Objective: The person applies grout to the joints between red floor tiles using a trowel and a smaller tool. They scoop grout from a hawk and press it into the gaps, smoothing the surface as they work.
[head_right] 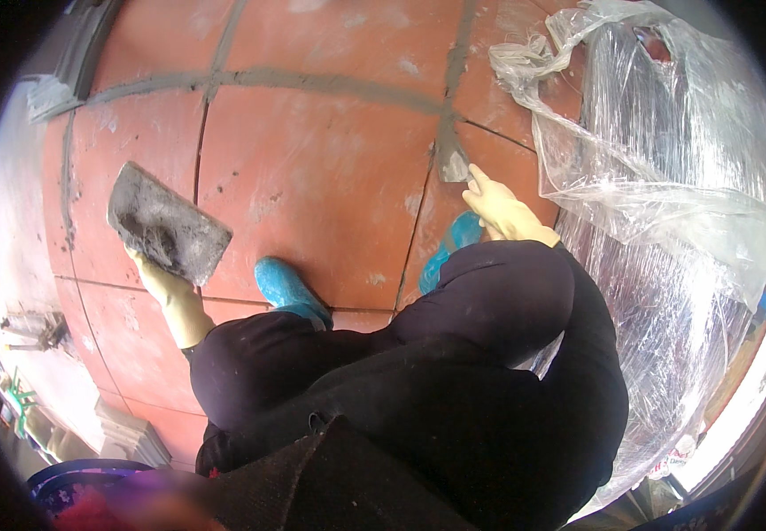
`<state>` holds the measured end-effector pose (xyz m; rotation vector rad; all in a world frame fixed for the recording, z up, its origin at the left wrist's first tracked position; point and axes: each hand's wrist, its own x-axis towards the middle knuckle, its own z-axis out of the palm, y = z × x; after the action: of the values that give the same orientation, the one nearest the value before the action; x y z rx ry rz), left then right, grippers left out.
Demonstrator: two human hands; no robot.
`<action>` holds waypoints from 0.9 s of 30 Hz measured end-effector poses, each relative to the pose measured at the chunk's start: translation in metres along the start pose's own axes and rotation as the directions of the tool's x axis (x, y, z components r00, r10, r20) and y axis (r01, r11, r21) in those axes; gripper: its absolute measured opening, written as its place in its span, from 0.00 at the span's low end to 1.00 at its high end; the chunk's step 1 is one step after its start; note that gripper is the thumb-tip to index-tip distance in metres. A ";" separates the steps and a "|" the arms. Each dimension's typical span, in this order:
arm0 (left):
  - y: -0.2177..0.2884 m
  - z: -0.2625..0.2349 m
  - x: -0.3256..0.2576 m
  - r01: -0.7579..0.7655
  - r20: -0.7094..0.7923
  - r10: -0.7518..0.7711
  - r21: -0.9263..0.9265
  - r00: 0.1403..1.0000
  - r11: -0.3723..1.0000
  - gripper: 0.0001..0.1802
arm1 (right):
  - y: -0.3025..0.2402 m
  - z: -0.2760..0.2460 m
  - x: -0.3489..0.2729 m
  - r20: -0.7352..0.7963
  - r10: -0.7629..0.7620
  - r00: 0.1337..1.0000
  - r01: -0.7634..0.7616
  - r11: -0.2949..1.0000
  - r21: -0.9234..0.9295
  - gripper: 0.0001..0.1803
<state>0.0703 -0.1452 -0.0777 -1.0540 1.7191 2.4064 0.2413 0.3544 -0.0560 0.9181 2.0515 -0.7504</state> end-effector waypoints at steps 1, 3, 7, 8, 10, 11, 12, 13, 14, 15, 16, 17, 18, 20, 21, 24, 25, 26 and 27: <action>0.001 0.001 -0.002 0.009 0.006 -0.009 -0.005 1.000 1.000 0.34 | 0.002 -0.010 -0.001 0.025 0.036 0.999 -0.038 0.995 0.088 0.39; 0.003 0.005 -0.005 0.003 0.001 -0.003 -0.014 1.000 1.000 0.32 | 0.005 -0.026 0.001 0.094 0.066 0.993 -0.089 0.959 0.269 0.38; 0.002 0.016 -0.009 -0.031 0.000 0.031 0.005 1.000 1.000 0.36 | -0.009 -0.059 0.051 -0.189 -0.047 0.981 0.111 0.933 0.344 0.37; 0.001 0.018 -0.011 -0.045 0.006 0.045 0.027 0.999 0.999 0.36 | -0.018 -0.070 0.069 -0.232 -0.019 0.972 0.097 0.940 0.327 0.37; 0.001 0.020 -0.014 -0.041 0.019 0.040 0.032 0.999 0.999 0.36 | -0.036 -0.087 0.100 -0.266 0.025 0.964 0.052 0.959 0.278 0.37; 0.000 0.020 -0.015 -0.022 0.027 0.021 0.015 0.999 1.000 0.36 | -0.041 -0.093 0.108 -0.261 0.047 0.964 0.036 0.952 0.304 0.37; 0.000 0.020 -0.017 -0.012 0.039 0.013 -0.015 0.999 1.000 0.36 | -0.043 -0.097 0.112 -0.241 0.032 0.970 0.039 0.957 0.286 0.37; -0.001 0.019 -0.018 0.016 0.019 -0.017 0.008 1.000 1.000 0.36 | -0.043 -0.097 0.114 -0.218 0.043 0.975 0.019 0.962 0.274 0.37; -0.001 0.017 -0.018 0.032 0.005 -0.032 0.023 0.999 0.999 0.36 | -0.042 -0.097 0.112 -0.191 0.015 0.981 0.038 0.962 0.269 0.37; -0.001 0.016 -0.017 0.031 0.014 -0.031 0.025 0.999 0.999 0.36 | -0.046 -0.089 0.116 -0.205 0.040 0.978 0.001 0.980 0.199 0.34; -0.002 0.015 -0.016 0.011 0.000 -0.011 0.049 1.000 0.999 0.36 | -0.044 -0.079 0.115 -0.207 0.045 0.977 -0.009 0.985 0.171 0.34; -0.002 0.014 -0.015 -0.025 0.012 0.024 0.057 1.000 0.998 0.36 | -0.042 -0.070 0.112 -0.207 0.025 0.978 0.006 0.989 0.148 0.33; -0.003 0.014 -0.013 -0.044 -0.014 0.045 0.056 0.999 0.997 0.36 | -0.038 -0.064 0.109 -0.209 0.007 0.978 0.020 0.992 0.125 0.32; -0.003 0.015 -0.010 0.005 0.006 -0.005 0.053 1.000 0.999 0.36 | -0.028 -0.052 0.095 -0.202 0.008 0.979 0.005 0.998 0.060 0.32; -0.003 0.016 -0.008 0.038 -0.004 -0.038 0.047 0.999 0.998 0.36 | -0.024 -0.047 0.087 -0.196 0.001 0.981 0.008 0.999 0.042 0.32; -0.004 0.026 -0.007 0.050 -0.005 -0.050 0.040 0.999 0.998 0.35 | -0.022 -0.035 0.067 -0.112 0.054 0.992 -0.053 0.999 0.015 0.34; -0.004 0.029 -0.007 0.052 0.009 -0.052 0.051 0.999 0.997 0.35 | -0.023 -0.029 0.062 -0.087 0.077 0.993 -0.073 0.996 0.042 0.35; -0.004 0.033 -0.008 0.053 0.010 -0.054 0.051 0.999 0.997 0.35 | -0.024 -0.026 0.056 -0.058 0.078 0.995 -0.074 0.994 0.075 0.35; -0.005 0.035 -0.008 0.045 0.018 -0.045 0.044 0.999 0.998 0.35 | -0.024 -0.021 0.051 -0.078 0.076 0.994 -0.071 0.995 0.074 0.35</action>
<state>0.0609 -0.1108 -0.0715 -1.0488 1.7144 2.3336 0.1906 0.3743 -0.0819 1.0738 2.0597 -0.7616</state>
